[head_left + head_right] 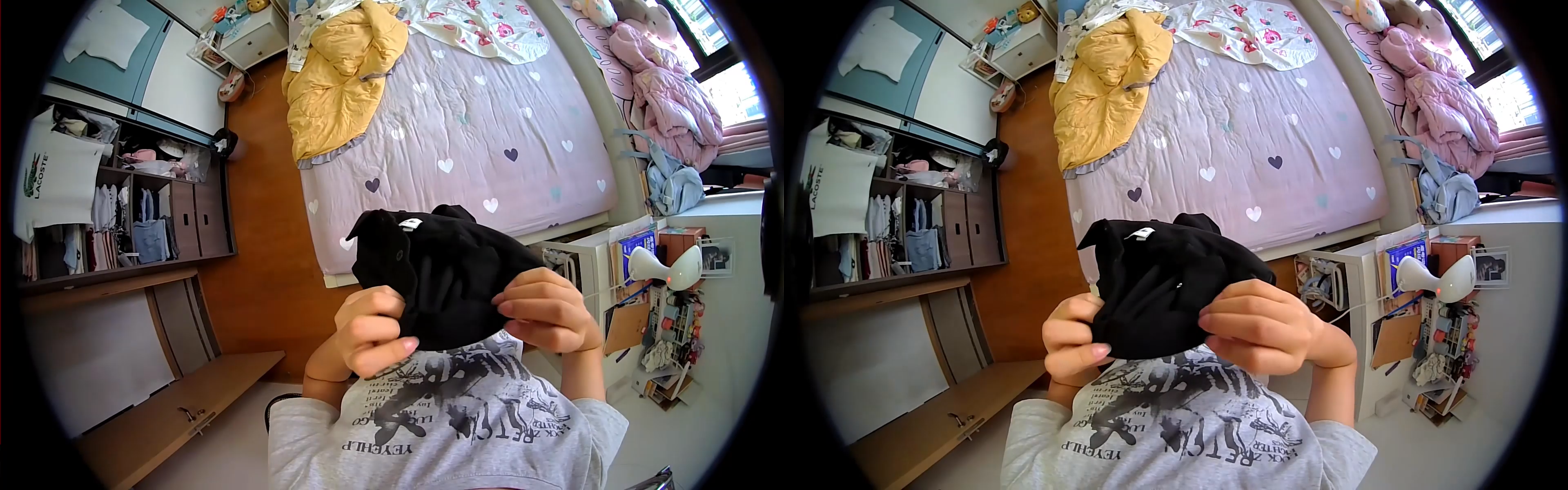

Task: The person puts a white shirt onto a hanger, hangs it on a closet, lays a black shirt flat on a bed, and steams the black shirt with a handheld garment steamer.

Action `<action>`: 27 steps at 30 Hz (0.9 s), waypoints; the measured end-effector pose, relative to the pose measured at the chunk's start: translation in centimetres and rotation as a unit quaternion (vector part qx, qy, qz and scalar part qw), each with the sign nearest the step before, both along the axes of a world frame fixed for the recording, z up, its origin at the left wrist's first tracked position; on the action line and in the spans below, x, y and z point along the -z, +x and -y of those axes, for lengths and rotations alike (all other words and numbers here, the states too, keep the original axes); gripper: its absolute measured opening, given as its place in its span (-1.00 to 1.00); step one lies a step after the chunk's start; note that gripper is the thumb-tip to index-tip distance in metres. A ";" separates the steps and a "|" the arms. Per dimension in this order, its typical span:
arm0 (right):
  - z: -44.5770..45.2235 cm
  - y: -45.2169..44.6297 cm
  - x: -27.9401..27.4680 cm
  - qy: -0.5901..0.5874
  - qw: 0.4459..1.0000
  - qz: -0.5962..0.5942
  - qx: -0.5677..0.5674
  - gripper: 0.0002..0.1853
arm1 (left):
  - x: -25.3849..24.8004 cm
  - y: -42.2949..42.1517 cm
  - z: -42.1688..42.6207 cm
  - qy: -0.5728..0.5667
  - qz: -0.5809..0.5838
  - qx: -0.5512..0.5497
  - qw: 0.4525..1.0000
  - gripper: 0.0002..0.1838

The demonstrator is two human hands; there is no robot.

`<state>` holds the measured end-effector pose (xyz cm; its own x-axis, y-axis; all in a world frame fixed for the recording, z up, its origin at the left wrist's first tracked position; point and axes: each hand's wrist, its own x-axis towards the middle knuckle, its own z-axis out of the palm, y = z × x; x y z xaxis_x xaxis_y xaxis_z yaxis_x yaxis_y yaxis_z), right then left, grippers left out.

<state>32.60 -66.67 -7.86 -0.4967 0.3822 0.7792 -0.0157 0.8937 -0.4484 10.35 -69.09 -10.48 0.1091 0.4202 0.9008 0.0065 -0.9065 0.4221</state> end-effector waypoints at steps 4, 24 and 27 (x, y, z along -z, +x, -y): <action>-0.4 -1.0 -0.1 -0.064 0.997 0.038 -0.004 -0.73 | -0.6 0.3 0.0 -0.096 -0.031 -0.045 0.994 -0.62; -0.2 -2.5 1.5 -0.120 0.978 0.130 0.115 -0.57 | -0.3 1.8 -0.6 -0.243 -0.073 -0.088 0.963 -0.64; 0.2 -1.5 1.9 -0.131 0.984 0.092 0.077 -0.58 | 0.5 1.3 -0.5 -0.204 -0.078 -0.107 0.970 -0.63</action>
